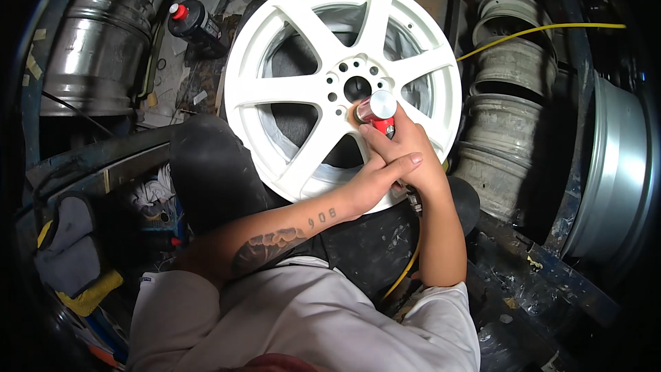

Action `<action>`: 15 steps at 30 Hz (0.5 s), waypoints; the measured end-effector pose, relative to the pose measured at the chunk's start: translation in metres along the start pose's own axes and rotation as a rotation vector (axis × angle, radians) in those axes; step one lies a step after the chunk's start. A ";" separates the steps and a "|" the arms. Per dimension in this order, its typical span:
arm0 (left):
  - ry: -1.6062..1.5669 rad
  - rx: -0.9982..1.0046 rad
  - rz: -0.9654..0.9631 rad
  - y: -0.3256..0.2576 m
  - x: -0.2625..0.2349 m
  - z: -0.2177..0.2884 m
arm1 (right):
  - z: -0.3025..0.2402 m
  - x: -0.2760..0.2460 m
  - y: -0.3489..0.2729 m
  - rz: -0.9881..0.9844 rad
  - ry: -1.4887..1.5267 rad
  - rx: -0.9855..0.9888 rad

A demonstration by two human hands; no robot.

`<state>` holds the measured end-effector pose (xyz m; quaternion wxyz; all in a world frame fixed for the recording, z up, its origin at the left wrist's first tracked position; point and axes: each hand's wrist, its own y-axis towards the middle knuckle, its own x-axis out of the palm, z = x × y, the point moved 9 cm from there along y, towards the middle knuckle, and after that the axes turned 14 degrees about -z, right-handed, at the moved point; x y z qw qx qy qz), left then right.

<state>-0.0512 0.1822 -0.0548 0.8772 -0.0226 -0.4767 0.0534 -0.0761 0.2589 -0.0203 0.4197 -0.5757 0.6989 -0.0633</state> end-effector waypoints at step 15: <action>0.104 0.005 0.103 0.004 -0.019 -0.013 | 0.008 0.011 0.012 -0.072 0.069 -0.017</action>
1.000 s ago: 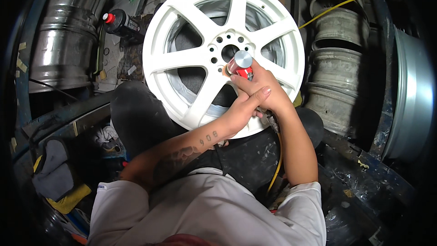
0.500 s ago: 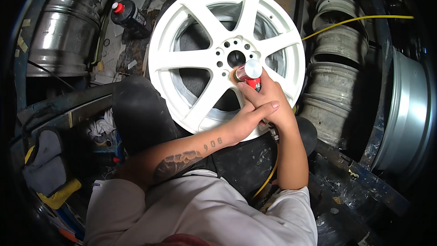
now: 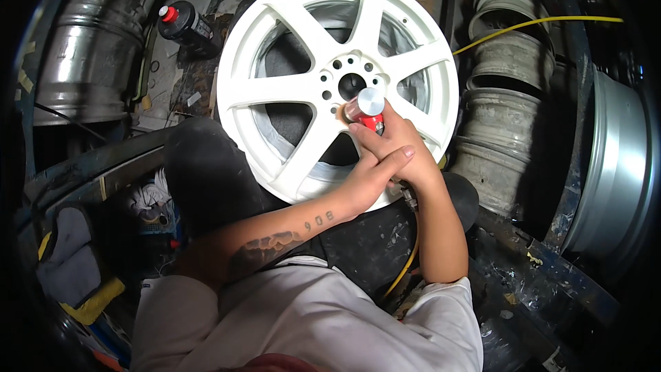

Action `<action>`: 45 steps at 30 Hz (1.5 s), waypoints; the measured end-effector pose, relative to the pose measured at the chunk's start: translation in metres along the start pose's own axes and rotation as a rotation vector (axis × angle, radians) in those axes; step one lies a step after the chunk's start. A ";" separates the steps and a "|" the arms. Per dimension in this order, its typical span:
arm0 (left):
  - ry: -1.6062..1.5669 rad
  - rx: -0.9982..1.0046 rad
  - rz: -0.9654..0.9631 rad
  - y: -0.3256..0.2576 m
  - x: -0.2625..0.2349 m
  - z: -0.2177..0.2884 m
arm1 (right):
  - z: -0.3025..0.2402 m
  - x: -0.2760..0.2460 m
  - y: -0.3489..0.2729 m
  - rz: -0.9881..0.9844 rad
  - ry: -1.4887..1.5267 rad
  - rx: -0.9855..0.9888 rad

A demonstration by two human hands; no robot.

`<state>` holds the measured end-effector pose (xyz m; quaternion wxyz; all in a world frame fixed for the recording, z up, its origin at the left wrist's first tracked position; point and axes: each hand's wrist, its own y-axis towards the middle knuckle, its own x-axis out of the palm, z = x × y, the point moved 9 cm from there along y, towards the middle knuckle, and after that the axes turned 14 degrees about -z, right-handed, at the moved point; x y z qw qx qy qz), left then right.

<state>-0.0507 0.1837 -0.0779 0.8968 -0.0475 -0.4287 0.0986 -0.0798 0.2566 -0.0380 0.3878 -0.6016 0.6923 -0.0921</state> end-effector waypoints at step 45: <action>-0.377 -0.126 0.311 -0.075 0.016 0.019 | -0.035 0.051 -0.024 -0.181 -0.057 0.109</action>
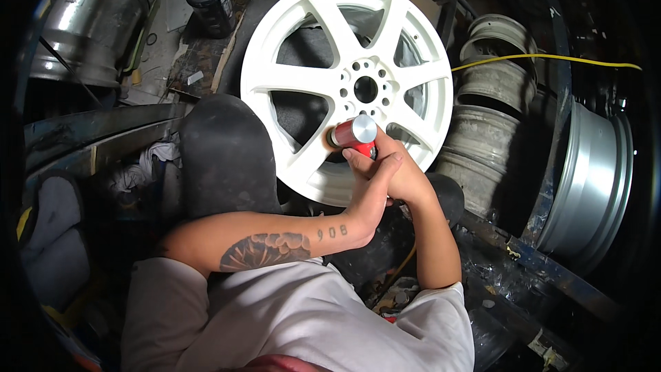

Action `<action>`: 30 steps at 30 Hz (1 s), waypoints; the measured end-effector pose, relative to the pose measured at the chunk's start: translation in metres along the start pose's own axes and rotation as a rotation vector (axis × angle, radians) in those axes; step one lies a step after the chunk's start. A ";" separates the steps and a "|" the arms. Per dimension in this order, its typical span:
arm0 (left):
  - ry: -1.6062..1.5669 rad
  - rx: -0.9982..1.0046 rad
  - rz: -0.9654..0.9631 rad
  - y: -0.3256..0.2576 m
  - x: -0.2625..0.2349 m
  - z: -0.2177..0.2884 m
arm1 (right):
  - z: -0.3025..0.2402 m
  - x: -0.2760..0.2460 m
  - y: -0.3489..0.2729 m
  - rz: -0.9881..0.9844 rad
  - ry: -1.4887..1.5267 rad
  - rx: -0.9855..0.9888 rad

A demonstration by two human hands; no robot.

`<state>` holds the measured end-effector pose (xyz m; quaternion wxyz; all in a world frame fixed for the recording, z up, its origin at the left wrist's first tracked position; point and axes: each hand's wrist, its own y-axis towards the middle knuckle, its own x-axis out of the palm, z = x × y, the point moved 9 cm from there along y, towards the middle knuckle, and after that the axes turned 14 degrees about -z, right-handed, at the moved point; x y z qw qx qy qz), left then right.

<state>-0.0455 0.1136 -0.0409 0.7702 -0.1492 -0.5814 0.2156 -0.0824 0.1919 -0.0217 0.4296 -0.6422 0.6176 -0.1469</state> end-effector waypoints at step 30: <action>0.037 0.022 0.017 -0.009 0.002 0.008 | 0.013 0.008 -0.005 0.136 0.099 -0.097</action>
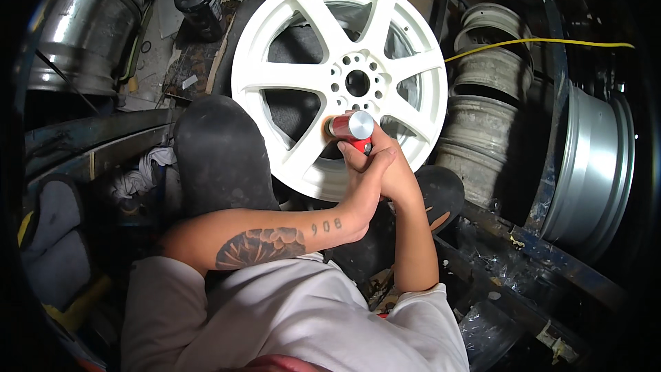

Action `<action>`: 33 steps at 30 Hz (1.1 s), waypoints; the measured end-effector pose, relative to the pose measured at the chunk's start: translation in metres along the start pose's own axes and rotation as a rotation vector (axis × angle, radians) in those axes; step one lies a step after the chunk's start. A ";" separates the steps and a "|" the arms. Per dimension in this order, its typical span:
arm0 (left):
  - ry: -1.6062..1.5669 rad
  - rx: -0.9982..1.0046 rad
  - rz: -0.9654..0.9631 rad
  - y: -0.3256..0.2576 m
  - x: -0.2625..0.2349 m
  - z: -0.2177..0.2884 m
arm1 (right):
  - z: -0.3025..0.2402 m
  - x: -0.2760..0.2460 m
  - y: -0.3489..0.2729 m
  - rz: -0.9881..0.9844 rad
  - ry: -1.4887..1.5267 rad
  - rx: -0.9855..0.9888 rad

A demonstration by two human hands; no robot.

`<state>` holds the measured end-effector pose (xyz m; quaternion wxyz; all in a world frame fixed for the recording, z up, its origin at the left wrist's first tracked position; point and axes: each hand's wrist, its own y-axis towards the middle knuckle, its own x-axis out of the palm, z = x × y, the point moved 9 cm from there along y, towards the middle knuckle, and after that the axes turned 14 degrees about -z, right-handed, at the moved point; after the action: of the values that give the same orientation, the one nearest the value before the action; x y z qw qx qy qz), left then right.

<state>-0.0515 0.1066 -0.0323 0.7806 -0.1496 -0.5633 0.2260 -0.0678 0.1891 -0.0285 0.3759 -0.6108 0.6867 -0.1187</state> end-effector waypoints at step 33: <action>0.034 0.045 0.030 0.008 -0.010 -0.014 | -0.008 0.009 -0.001 -0.062 0.018 0.014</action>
<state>-0.0426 0.1087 -0.0485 0.7896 -0.1442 -0.5425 0.2479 -0.0719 0.1784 -0.0251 0.3701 -0.6280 0.6700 -0.1405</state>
